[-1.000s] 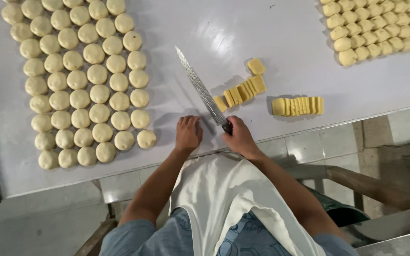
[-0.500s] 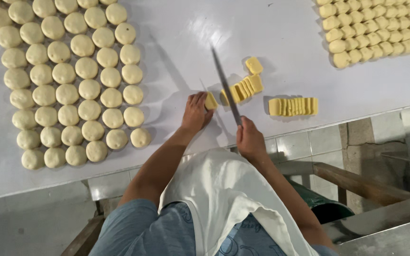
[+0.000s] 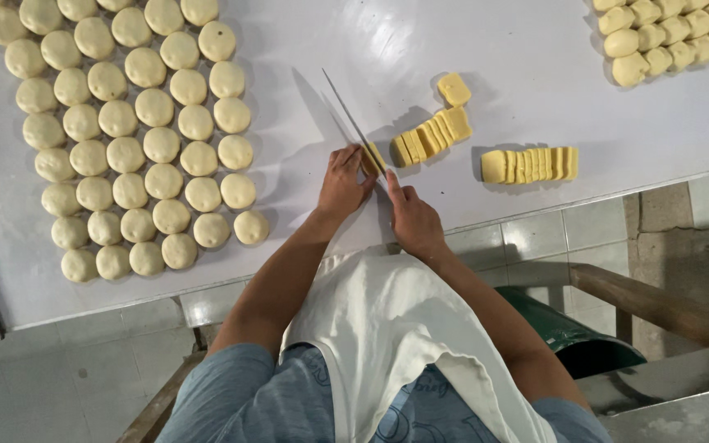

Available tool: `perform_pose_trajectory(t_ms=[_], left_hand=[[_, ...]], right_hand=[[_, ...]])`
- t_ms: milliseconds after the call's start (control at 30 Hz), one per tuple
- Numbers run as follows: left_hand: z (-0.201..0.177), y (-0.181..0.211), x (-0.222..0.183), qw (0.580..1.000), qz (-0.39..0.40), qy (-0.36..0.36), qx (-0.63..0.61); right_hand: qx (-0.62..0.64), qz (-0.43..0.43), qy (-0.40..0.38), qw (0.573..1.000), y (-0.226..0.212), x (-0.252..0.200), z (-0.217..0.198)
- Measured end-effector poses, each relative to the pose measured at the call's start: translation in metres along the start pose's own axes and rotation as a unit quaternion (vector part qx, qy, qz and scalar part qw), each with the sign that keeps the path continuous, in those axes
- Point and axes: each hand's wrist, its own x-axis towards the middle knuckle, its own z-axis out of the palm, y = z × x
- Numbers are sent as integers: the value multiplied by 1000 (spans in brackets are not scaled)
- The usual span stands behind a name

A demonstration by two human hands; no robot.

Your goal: The person slices a long block of yellow dough into smaller pieces using a knife and then places some of the pieces onto round dough balls.

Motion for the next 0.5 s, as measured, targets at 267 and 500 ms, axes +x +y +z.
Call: perform_pose_trajectory(t_ms=[267, 500], left_hand=[[-2, 6, 2, 1000, -21, -7, 1], [-2, 5, 3, 1000, -11, -10, 12]], right_hand=[[8, 20, -24, 999, 2, 0, 6], [13, 9, -18, 1000, 2, -1, 7]])
